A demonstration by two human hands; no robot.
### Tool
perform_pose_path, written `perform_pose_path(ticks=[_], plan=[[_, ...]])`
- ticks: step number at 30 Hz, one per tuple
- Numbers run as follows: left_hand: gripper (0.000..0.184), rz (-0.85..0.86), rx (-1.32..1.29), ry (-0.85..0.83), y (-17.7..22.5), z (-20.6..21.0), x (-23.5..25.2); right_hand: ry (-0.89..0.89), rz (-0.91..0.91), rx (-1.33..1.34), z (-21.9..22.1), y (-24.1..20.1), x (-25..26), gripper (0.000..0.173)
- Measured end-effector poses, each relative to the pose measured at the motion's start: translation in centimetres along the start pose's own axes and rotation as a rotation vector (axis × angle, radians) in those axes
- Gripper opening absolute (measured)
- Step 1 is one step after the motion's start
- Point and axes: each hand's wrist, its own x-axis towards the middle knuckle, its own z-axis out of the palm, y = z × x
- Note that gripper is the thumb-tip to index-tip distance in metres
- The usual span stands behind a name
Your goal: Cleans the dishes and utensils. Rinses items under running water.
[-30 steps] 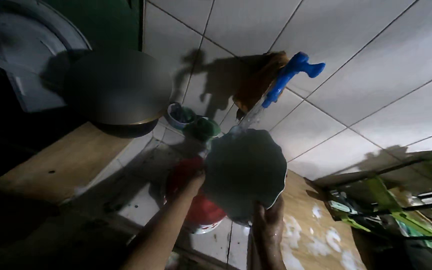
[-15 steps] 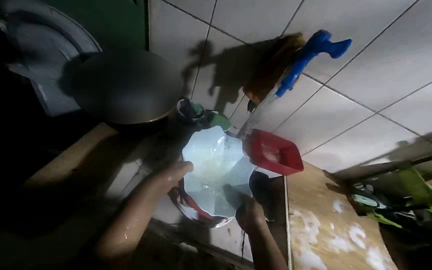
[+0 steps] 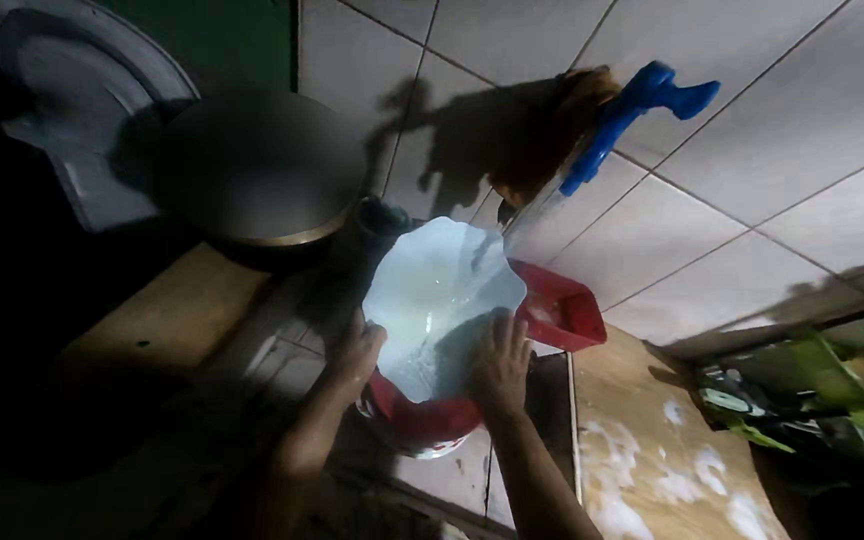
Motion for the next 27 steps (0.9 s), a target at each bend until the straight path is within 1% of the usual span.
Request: perform_pose_path(ticks=[1, 3, 4, 6, 8, 10, 11, 13, 14, 16, 17, 18, 19, 21, 22, 23, 24, 26, 27], plan=[[0.065, -0.014, -0.052, 0.005, -0.5, 0.5, 0.2, -0.071, -0.006, -0.064, -0.2, -0.8, -0.1, 0.059], [0.069, -0.018, -0.180, 0.011, -1.2, 1.5, 0.3, -0.188, -0.052, -0.070, -0.1, -2.3, -0.6, 0.058], [0.069, -0.023, -0.241, 0.024, -1.4, 2.1, 0.4, -0.199, -0.117, -0.033, 0.4, -2.9, -1.1, 0.057], [0.069, -0.027, -0.291, 0.024, -1.6, 2.9, 0.6, -0.180, -0.293, 0.164, 0.9, -4.1, -2.7, 0.055], [0.068, -0.012, -0.221, 0.019, -1.6, 3.0, 0.7, -0.127, -0.446, 0.401, 0.9, -4.8, -4.3, 0.050], [0.065, -0.007, -0.047, -0.006, -0.2, 2.6, 0.0, -0.073, -0.535, 0.481, 0.9, -5.0, -5.5, 0.048], [0.063, -0.003, 0.069, -0.012, 1.1, 2.7, -0.6, -0.027, -0.540, 0.493, 1.2, -5.0, -5.9, 0.052], [0.060, 0.035, 0.293, -0.034, 4.4, 3.2, -1.9, 0.019, -0.472, 0.503, 1.3, -5.3, -6.4, 0.063], [0.058, 0.082, 0.351, -0.040, 5.8, 3.6, -2.4, 0.046, -0.435, 0.510, 1.0, -5.7, -6.5, 0.060], [0.057, 0.166, 0.466, -0.036, 8.3, 4.3, -3.3, 0.188, -0.375, 0.542, 0.0, -6.7, -6.4, 0.046], [0.056, 0.182, 0.512, -0.033, 9.2, 4.7, -3.9, 0.250, -0.330, 0.562, -0.6, -7.2, -6.2, 0.042], [0.056, 0.196, 0.550, -0.033, 9.8, 5.0, -4.3, 0.286, -0.265, 0.590, -1.4, -7.5, -6.2, 0.042], [0.056, 0.223, 0.572, -0.043, 10.1, 5.5, -4.8, 0.304, -0.208, 0.626, -2.2, -7.6, -6.1, 0.044], [0.060, 0.359, 0.554, -0.069, 9.8, 6.5, -5.6, 0.390, -0.155, 0.711, -3.4, -6.8, -5.7, 0.030], [0.065, 0.441, 0.504, -0.103, 9.4, 7.0, -5.5, 0.396, -0.134, 0.791, -4.7, -5.9, -5.2, 0.027], [0.069, 0.544, 0.459, -0.145, 8.8, 7.6, -4.9, 0.353, -0.098, 0.914, -6.1, -4.9, -4.5, 0.028], [0.067, 0.649, 0.438, -0.183, 8.1, 8.3, -4.0, 0.288, -0.023, 1.065, -7.4, -3.8, -3.7, 0.030], [0.056, 0.824, 0.487, -0.242, 6.9, 9.9, -1.9, 0.201, 0.178, 1.329, -9.1, -2.3, -2.1, 0.034], [0.051, 0.879, 0.538, -0.263, 6.6, 10.6, -0.8, 0.194, 0.253, 1.397, -9.5, -1.8, -1.3, 0.034]])
